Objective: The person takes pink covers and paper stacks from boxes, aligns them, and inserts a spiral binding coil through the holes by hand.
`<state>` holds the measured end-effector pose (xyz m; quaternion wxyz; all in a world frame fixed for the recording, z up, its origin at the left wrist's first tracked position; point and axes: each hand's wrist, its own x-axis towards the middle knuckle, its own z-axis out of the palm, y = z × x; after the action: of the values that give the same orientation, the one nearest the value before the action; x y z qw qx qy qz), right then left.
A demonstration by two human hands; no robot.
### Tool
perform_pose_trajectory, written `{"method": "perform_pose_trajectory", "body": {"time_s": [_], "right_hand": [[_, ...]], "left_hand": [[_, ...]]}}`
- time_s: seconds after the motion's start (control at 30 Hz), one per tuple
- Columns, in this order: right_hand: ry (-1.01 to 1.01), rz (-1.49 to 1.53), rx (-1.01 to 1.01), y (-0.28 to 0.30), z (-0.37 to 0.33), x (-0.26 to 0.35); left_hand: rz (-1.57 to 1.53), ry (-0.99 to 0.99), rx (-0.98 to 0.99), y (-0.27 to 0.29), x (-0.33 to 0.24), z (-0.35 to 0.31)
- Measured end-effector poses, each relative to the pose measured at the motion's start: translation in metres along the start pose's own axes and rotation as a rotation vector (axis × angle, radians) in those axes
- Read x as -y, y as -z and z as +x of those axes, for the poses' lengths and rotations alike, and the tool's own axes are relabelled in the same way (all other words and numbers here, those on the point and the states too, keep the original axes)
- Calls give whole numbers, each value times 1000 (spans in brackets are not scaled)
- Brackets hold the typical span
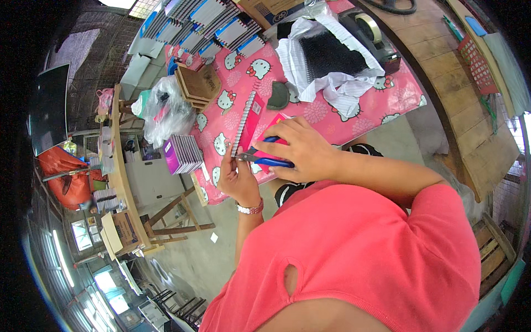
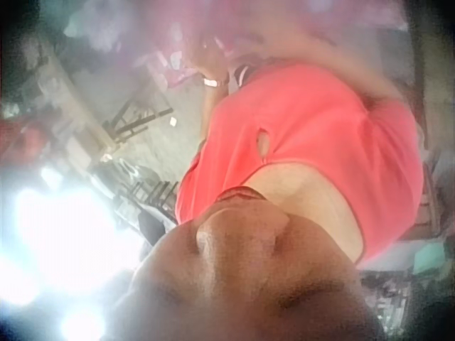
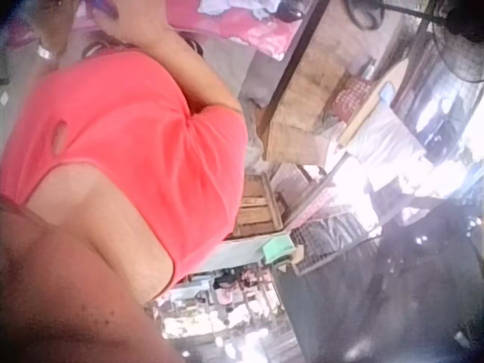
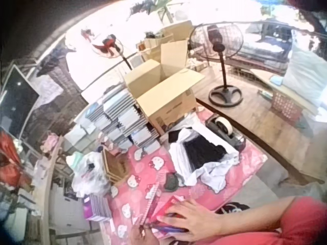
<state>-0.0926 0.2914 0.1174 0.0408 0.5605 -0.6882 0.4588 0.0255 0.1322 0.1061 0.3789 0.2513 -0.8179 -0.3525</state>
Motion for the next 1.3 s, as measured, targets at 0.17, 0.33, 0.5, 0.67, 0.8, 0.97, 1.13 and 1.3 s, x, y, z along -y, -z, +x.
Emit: {"method": "perform_pose_trajectory", "body": {"time_s": [0.17,0.33,0.5,0.67,0.8,0.97,1.13,1.3], "right_hand": [[-16,72,-46,-7,5,7],[-903,1382,539,2,21,15],[-422,482,-24,9,-9,-34],[-573,-90,151,21,-71,-96],[-344,-444,299,11,-65,-102],[-384,-484,-171,45,-12,-147],[-642,-868,-155,51,3,-220],[-643,-740,-66,27,10,-248]], "left_hand": [[126,-112,-47,6,-10,7],[203,-218,-110,15,9,6],[412,-271,-152,68,4,37],[901,-86,301,102,12,67],[837,-79,671,71,99,61],[915,154,613,47,135,13],[794,200,598,55,169,-8],[827,31,516,61,184,-16]]}}
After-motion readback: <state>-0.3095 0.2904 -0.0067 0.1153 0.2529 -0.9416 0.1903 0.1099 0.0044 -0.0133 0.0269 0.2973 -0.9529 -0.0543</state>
